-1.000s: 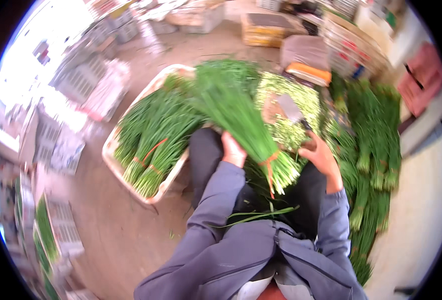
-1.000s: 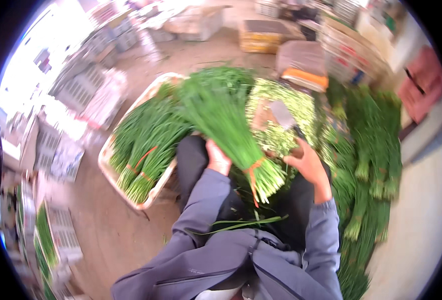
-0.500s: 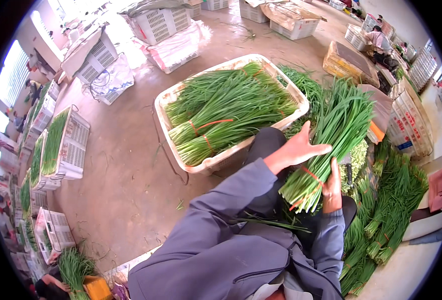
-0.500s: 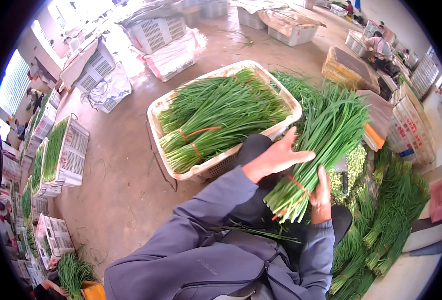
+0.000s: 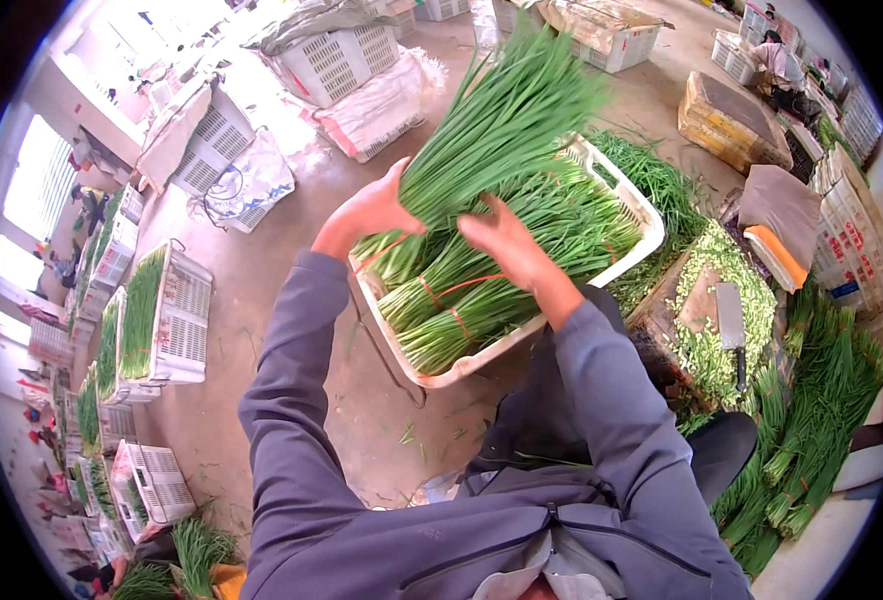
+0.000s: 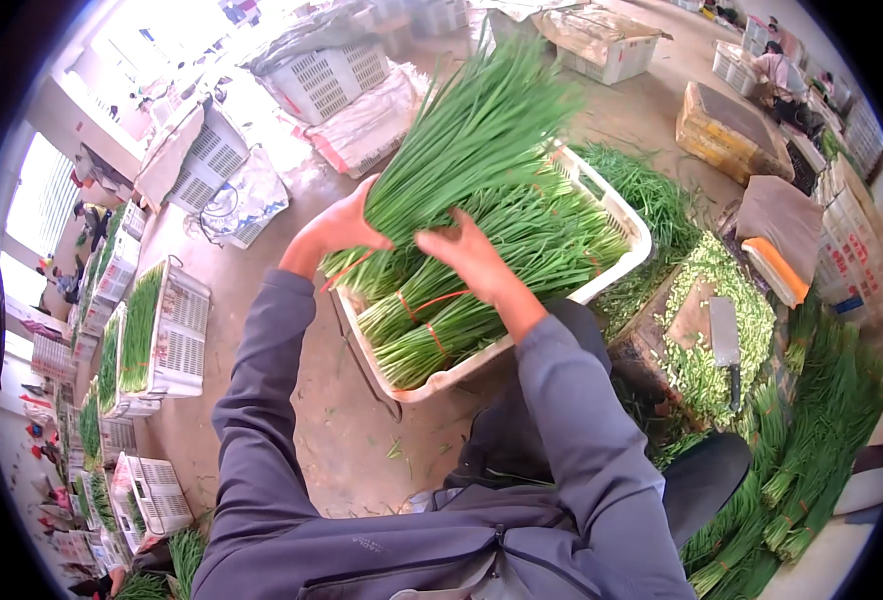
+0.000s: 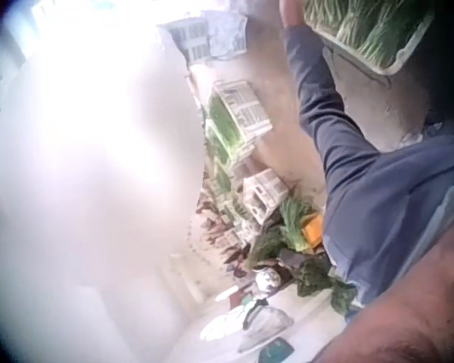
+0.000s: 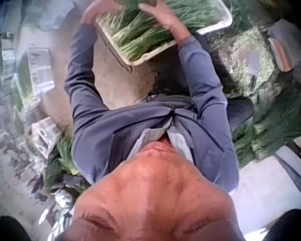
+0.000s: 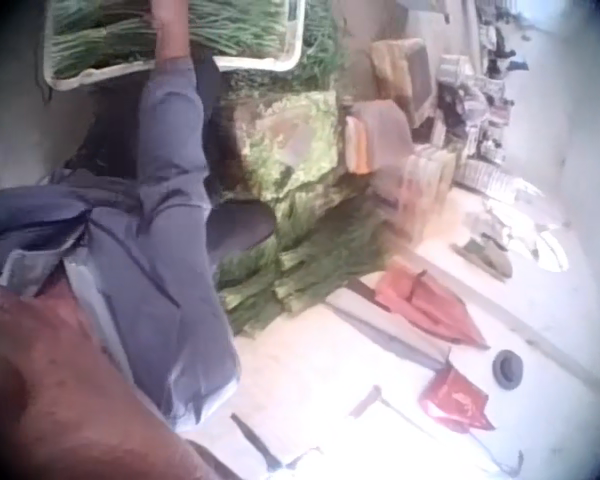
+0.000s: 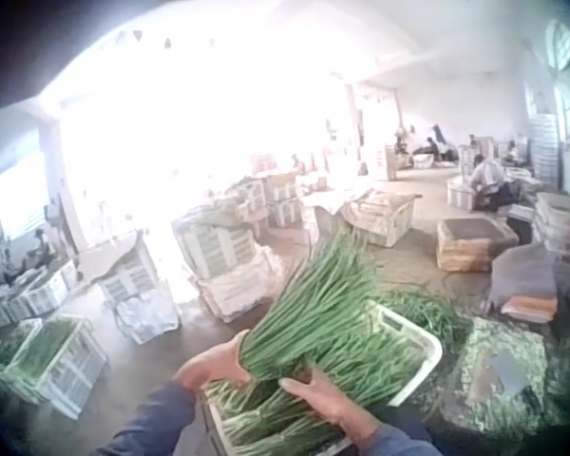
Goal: The person bundles stalks of green onions with a red tie, trims the root ends and leaf tips with a knife on a wooden block, and removes loose leaves by hand.
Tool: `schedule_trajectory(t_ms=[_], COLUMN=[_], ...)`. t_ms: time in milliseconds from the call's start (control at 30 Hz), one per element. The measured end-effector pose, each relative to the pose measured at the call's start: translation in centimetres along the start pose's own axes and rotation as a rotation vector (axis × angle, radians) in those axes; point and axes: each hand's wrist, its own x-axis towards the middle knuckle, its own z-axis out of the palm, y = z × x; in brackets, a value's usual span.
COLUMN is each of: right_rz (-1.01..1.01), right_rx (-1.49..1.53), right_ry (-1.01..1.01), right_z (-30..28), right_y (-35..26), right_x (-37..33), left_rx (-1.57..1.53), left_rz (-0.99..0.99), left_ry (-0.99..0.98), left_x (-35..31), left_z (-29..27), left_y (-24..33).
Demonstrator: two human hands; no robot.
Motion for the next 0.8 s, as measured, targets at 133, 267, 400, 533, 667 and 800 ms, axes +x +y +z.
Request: schedule_trajectory(t_ms=[133,267,400,533,667,800], right_rz=[0.110,0.128,0.006,-0.066,-0.097,-0.070], right_rx=[-0.129,-0.034,0.068,0.165,0.151,0.030], right_ry=[-0.069,0.115,0.368,0.509,0.580,0.522], right_z=[-3.8,-10.7,-14.9,-14.7,-13.9,-14.0], right_y=[1.4,-0.4,-0.3,1.1,1.9,-0.4], right_x=[-7.5,-18.9,-29.4,-33.3,-33.4,-32.3], left_rx=[0.211,0.236,0.170,0.271,0.215,-0.251], left_rz=[-0.229,-0.159,-0.198,-0.091,-0.095,0.065], left_ry=[-0.065,-0.019,-0.077,-0.007,-0.065,-0.296], left_x=[-3.2,-2.0,-1.6,-3.5,-0.8,1.2], left_z=[8.1,12.2,11.4,11.3,11.4,13.5], left_y=[-12.5,-14.0,-12.6,-12.5,-11.9,-13.9])
